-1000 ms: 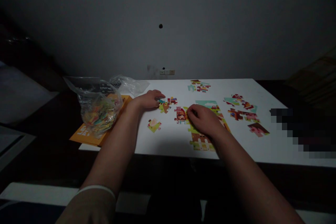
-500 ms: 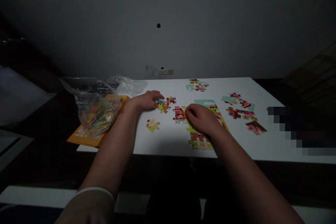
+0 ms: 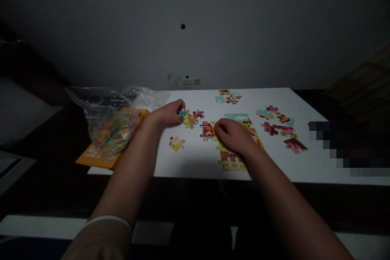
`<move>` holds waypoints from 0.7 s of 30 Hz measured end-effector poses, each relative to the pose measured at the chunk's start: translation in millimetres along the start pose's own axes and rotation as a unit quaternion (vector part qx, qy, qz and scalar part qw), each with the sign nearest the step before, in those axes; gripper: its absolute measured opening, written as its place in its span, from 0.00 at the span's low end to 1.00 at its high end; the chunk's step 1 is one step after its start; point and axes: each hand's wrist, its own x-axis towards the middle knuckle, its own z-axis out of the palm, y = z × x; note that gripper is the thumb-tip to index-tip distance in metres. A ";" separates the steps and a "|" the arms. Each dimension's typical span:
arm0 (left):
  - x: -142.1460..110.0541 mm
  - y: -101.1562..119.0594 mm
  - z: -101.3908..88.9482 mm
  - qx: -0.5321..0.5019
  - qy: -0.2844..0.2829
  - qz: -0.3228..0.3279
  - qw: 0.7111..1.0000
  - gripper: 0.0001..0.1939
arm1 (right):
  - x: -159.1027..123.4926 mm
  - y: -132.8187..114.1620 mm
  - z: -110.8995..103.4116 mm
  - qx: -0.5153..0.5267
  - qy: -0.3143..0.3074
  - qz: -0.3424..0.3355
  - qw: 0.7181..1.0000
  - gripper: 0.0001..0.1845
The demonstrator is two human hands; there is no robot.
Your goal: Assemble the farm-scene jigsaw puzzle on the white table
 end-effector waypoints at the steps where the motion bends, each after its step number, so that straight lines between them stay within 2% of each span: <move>1: 0.4 1.0 0.5 -0.010 0.012 0.007 1.000 0.25 | 0.1 -0.3 -0.2 0.001 0.001 0.001 1.000 0.10; 5: 5.8 4.9 2.0 -0.024 0.091 0.018 0.995 0.11 | 0.5 -1.6 -1.2 0.002 -0.002 0.008 1.000 0.10; 8: 10.9 9.2 3.4 -0.071 0.155 0.003 0.985 0.09 | 0.2 -2.8 -1.7 0.002 -0.002 0.013 1.000 0.10; 10: 12.6 14.8 5.3 -0.128 0.164 0.013 0.978 0.12 | -0.2 -3.8 -2.1 0.002 0.003 0.020 1.000 0.11; 11: 12.6 18.9 6.9 -0.158 0.152 0.025 0.975 0.14 | -0.3 -4.2 -2.4 0.002 0.008 0.027 1.000 0.12; 13: 10.9 29.3 11.7 -0.215 0.093 0.049 0.971 0.19 | -0.3 -4.6 -3.6 0.002 0.027 0.050 0.998 0.14; 15: 7.3 42.4 18.7 -0.267 0.000 0.064 0.961 0.20 | 0.1 -4.3 -5.2 0.005 0.063 0.082 0.995 0.16; 18: 1.1 63.2 31.1 -0.317 -0.123 0.082 0.937 0.17 | 1.2 -3.0 -7.5 0.018 0.131 0.123 0.984 0.19; 21: -3.7 79.9 40.3 -0.304 -0.167 0.102 0.932 0.16 | 2.2 -2.3 -8.3 0.032 0.172 0.136 0.975 0.19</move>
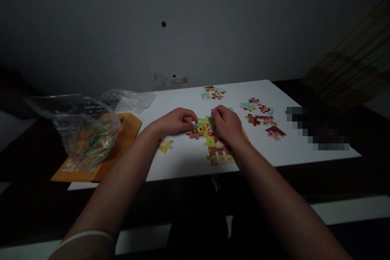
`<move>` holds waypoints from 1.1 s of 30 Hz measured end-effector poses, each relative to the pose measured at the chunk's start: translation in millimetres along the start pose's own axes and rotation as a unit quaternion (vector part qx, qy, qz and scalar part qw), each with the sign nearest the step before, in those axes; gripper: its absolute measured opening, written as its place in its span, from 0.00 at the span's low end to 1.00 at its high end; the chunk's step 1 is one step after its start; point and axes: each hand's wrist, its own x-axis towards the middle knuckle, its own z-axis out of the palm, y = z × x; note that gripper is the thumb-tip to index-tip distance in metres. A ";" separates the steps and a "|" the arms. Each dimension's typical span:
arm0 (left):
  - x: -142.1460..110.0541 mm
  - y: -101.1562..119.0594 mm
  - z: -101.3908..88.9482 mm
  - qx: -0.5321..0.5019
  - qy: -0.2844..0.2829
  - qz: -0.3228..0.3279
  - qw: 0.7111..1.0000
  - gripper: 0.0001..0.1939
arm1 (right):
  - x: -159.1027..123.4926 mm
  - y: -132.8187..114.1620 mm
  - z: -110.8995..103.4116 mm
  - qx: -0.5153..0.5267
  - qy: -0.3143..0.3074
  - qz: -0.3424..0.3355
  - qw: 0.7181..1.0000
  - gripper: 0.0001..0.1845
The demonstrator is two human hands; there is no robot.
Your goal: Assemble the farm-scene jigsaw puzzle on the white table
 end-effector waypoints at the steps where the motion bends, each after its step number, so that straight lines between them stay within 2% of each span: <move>1: 0.5 2.4 3.8 0.010 -0.005 0.000 1.000 0.16 | 0.1 -0.1 0.2 0.004 0.003 0.001 1.000 0.19; 9: 1.9 11.5 11.2 0.152 -0.009 0.028 0.988 0.14 | -0.3 -0.3 2.3 0.017 -0.004 -0.002 1.000 0.16; 15: 4.6 10.3 15.9 0.193 -0.056 0.066 0.977 0.11 | -0.1 1.2 3.8 0.002 -0.016 -0.007 1.000 0.15; 20: 7.2 8.7 17.5 0.234 -0.065 0.093 0.966 0.10 | -0.7 -0.3 2.9 -0.006 -0.024 -0.005 1.000 0.14; 27: 6.0 12.9 23.1 0.233 -0.051 0.047 0.970 0.14 | -1.3 -0.9 3.0 -0.007 -0.032 -0.004 0.999 0.13; 33: 5.7 18.1 26.5 0.243 -0.062 0.045 0.967 0.12 | -1.2 0.9 4.5 -0.005 -0.032 -0.015 0.999 0.13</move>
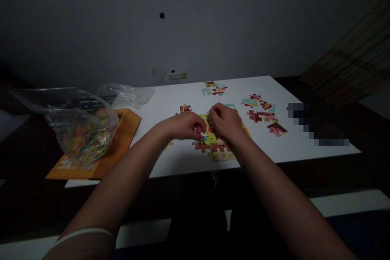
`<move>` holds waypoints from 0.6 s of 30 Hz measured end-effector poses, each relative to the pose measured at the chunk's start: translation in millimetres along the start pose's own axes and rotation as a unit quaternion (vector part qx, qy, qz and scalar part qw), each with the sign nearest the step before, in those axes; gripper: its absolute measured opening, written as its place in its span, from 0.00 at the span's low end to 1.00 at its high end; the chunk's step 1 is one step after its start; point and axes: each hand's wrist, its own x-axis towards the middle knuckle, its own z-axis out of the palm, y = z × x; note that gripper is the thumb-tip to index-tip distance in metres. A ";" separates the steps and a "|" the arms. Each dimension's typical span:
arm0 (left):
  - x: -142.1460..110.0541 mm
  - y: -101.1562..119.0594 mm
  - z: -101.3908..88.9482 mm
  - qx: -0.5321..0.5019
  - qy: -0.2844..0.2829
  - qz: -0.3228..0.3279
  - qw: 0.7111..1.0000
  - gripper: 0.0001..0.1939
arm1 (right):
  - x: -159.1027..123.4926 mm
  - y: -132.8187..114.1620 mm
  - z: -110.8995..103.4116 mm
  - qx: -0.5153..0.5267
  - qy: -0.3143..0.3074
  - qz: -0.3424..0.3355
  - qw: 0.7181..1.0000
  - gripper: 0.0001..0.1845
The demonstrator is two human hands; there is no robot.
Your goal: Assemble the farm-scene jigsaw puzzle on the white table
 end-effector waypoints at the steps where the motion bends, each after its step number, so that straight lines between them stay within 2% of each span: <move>1: 0.0 0.7 -0.3 0.006 0.002 -0.001 1.000 0.13 | 0.0 -0.1 -0.1 0.001 0.000 -0.001 1.000 0.13; 6: 0.4 1.1 -1.5 0.016 0.007 -0.003 1.000 0.15 | -0.3 -0.5 -0.4 0.004 -0.008 -0.003 1.000 0.13; 14: 1.8 -10.9 0.0 -0.053 0.018 0.002 0.998 0.12 | -0.3 0.0 0.3 0.009 -0.017 -0.011 1.000 0.12; 18: 2.6 -15.3 -0.3 -0.055 0.013 0.010 0.998 0.11 | -0.5 -1.8 -1.2 0.004 -0.024 -0.007 1.000 0.11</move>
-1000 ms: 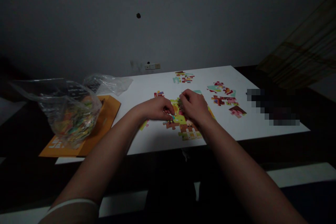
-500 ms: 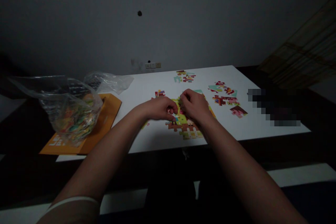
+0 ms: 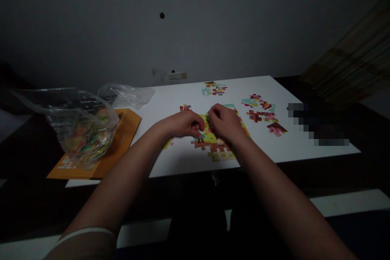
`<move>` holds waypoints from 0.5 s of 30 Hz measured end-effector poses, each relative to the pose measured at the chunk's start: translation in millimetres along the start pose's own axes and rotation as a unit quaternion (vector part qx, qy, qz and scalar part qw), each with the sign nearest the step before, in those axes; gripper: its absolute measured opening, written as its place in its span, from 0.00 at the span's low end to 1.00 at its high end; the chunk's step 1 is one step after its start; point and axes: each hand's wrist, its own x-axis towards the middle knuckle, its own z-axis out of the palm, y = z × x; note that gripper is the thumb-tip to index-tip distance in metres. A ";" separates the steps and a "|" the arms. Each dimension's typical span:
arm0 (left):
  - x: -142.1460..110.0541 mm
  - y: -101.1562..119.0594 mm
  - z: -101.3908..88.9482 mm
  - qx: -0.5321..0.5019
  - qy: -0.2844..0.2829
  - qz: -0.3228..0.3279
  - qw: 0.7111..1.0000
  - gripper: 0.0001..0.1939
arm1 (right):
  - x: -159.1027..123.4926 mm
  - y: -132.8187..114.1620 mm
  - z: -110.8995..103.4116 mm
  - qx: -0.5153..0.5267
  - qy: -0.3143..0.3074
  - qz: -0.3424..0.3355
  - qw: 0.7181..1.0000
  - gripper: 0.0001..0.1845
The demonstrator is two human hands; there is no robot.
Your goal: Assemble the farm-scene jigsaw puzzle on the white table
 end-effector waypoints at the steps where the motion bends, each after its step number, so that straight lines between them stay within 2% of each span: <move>1: -0.1 -0.4 -0.4 0.004 -0.004 0.002 1.000 0.10 | -0.1 -0.2 -0.2 -0.001 0.000 -0.003 1.000 0.11; 11: -1.7 2.6 -2.4 0.031 -0.032 0.044 0.998 0.06 | -0.5 -1.8 -0.3 -0.008 -0.008 -0.002 1.000 0.12; 15: -0.9 4.9 -1.2 0.052 -0.009 0.034 0.998 0.13 | -0.5 -1.7 -0.2 -0.017 -0.009 -0.006 1.000 0.12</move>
